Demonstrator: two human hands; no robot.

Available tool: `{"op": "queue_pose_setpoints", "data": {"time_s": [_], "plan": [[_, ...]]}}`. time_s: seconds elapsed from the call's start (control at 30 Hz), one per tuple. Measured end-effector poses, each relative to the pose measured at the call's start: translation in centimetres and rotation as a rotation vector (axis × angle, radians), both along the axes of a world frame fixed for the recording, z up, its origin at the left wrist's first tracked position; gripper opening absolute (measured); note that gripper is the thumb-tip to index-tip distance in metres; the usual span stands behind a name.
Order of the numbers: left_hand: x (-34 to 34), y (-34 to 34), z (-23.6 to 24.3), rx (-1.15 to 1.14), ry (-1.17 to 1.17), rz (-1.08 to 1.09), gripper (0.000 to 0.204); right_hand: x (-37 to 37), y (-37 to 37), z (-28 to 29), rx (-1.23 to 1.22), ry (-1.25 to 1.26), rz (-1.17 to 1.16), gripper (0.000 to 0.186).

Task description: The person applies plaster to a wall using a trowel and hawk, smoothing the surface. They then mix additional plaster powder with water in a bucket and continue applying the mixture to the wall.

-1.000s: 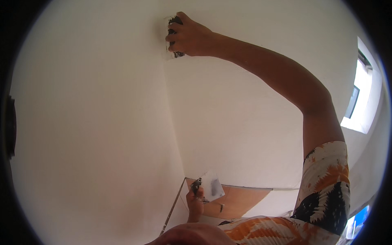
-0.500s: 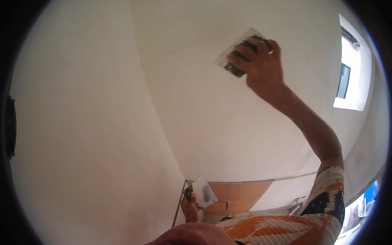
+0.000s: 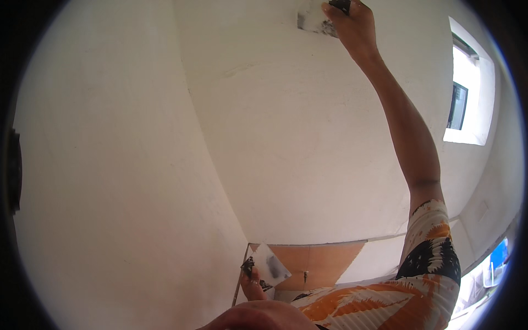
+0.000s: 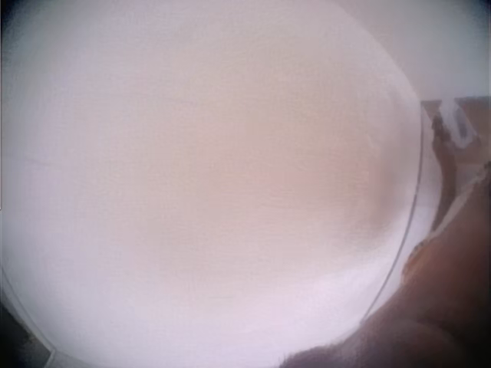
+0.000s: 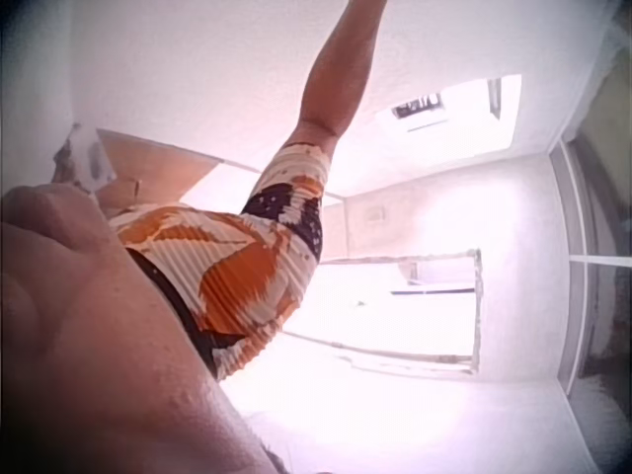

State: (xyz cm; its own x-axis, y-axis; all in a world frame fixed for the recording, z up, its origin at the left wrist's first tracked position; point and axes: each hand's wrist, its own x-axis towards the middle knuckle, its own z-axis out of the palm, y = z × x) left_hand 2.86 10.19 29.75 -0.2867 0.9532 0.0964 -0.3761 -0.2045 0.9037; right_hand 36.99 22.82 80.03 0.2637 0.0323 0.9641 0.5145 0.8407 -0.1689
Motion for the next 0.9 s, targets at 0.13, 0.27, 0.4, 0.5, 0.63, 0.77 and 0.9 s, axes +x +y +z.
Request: {"op": "queue_pose_setpoints", "data": {"time_s": [0.13,0.27,0.4,0.5,0.63,0.77,0.9], "plan": [[1.2,-0.7,0.1,0.008,0.02,-0.011,0.011,-0.3,2.7,1.6,0.025,0.065,0.154,0.01],[2.0,-0.7,0.4,0.058,-0.017,0.005,0.012,-0.4,3.3,3.3,0.026,0.108,0.073,0.016],[1.8,-0.6,-0.2,0.013,0.016,-0.009,0.012,-0.2,3.8,4.1,-0.059,0.109,0.079,0.016],[1.8,-0.6,-0.9,-0.024,0.013,0.016,0.012,-0.5,4.2,3.9,-0.053,0.106,0.06,0.014],[2.1,-0.3,-1.7,-0.001,-0.042,0.022,0.013,-0.7,4.0,3.8,0.03,0.121,0.095,0.012],[2.3,-0.1,-2.4,-0.001,-0.054,0.037,0.014,-0.4,3.6,4.2,0.044,0.173,0.338,0.011],[2.3,-0.3,-2.8,-0.047,0.021,0.025,0.015,-0.6,3.5,4.3,-0.019,0.151,0.087,0.01]]}}
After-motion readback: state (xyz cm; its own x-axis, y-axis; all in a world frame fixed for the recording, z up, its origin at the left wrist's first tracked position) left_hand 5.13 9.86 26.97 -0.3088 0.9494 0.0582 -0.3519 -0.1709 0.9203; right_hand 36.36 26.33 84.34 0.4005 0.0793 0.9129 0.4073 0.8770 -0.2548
